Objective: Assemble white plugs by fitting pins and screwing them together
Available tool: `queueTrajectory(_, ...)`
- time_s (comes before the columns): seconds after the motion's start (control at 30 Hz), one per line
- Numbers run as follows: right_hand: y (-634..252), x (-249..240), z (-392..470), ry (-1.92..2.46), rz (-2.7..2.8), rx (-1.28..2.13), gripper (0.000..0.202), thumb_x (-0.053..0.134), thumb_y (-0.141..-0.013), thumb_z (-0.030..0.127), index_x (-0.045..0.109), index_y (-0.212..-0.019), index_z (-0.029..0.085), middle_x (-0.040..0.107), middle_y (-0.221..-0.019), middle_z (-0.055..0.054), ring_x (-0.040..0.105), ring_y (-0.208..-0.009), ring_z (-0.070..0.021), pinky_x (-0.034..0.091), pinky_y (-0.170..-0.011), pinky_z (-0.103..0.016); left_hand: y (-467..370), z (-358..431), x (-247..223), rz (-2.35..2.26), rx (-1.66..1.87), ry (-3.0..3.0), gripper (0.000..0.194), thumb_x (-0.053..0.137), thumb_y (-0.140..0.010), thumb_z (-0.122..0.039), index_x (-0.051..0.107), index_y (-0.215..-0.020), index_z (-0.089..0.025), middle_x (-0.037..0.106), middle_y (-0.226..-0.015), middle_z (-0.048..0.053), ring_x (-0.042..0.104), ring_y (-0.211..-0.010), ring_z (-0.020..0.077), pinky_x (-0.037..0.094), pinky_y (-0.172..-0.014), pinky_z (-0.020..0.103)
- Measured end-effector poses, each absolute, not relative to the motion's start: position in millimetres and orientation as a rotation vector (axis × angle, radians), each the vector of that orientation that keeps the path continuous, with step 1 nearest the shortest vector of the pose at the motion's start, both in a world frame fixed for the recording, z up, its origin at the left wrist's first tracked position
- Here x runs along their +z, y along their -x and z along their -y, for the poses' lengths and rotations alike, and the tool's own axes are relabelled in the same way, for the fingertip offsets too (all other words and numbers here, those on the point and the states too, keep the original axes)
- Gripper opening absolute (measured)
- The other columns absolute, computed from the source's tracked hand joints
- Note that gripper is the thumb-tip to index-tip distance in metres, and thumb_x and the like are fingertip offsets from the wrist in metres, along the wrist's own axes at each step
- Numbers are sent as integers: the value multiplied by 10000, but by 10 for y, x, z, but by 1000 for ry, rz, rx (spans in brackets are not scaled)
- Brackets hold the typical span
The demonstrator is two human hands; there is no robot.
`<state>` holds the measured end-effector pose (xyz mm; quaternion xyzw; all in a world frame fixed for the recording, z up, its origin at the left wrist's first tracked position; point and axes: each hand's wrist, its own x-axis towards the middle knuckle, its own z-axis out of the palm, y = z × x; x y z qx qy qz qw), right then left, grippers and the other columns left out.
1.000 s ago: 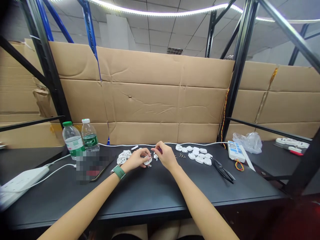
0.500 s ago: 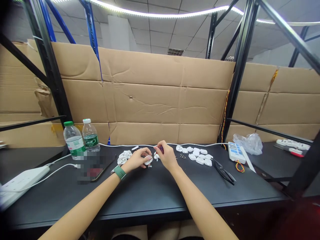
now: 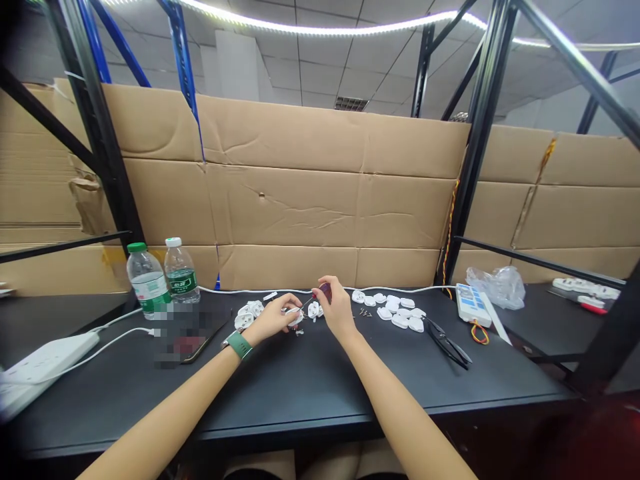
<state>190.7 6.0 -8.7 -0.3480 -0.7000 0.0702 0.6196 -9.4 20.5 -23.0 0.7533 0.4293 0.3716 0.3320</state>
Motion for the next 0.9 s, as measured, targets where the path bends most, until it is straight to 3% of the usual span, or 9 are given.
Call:
queueTrajectory(0.13, -1904, -96, -56, 799, 1583, 128, 185, 429, -988, 293, 514, -1126, 204, 608, -894, -39, 600, -772, -174, 464, -766, -313, 100, -228, -245, -1125, 975, -1987, 272, 582, -801, -353, 562, -1021, -194, 669, -1001, 63, 673, -644, 152, 494, -442, 214)
queueTrajectory(0.23, -1917, -93, -74, 784, 1535, 147, 198, 350, -995, 234, 482, -1138, 199, 561, -839, -20, 577, -751, -169, 456, -775, -313, 95, -229, -242, -1126, 959, -2025, 252, 572, -801, -359, 583, -988, -191, 675, -966, 53, 669, -640, 152, 472, -436, 204)
queueTrajectory(0.43, -1949, -149, -161, 829, 1783, 139, 259, 335, -916, 88, 569, -884, 193, 527, -870, -31, 535, -819, -166, 422, -784, -301, 85, -186, -211, -1113, 938, -2046, 237, 559, -799, -338, 601, -976, -185, 681, -883, 35, 675, -658, 158, 469, -447, 197)
queueTrajectory(0.63, -1904, -288, -151, 892, 2175, 185, 102, 541, -939, 234, 616, -880, 197, 514, -841, -5, 501, -750, -139, 401, -713, -259, 87, -181, -214, -1110, 925, -2053, 257, 588, -789, -370, 585, -961, -180, 685, -820, 45, 670, -684, 181, 485, -457, 215)
queueTrajectory(0.9, -1914, -308, -155, 902, 2233, 158, 121, 565, -960, 283, 610, -887, 197, 517, -868, -2, 507, -757, -131, 400, -713, -249, 82, -178, -213, -1077, 914, -2038, 314, 626, -784, -439, 556, -957, -187, 694, -808, 52, 670, -692, 190, 478, -456, 214)
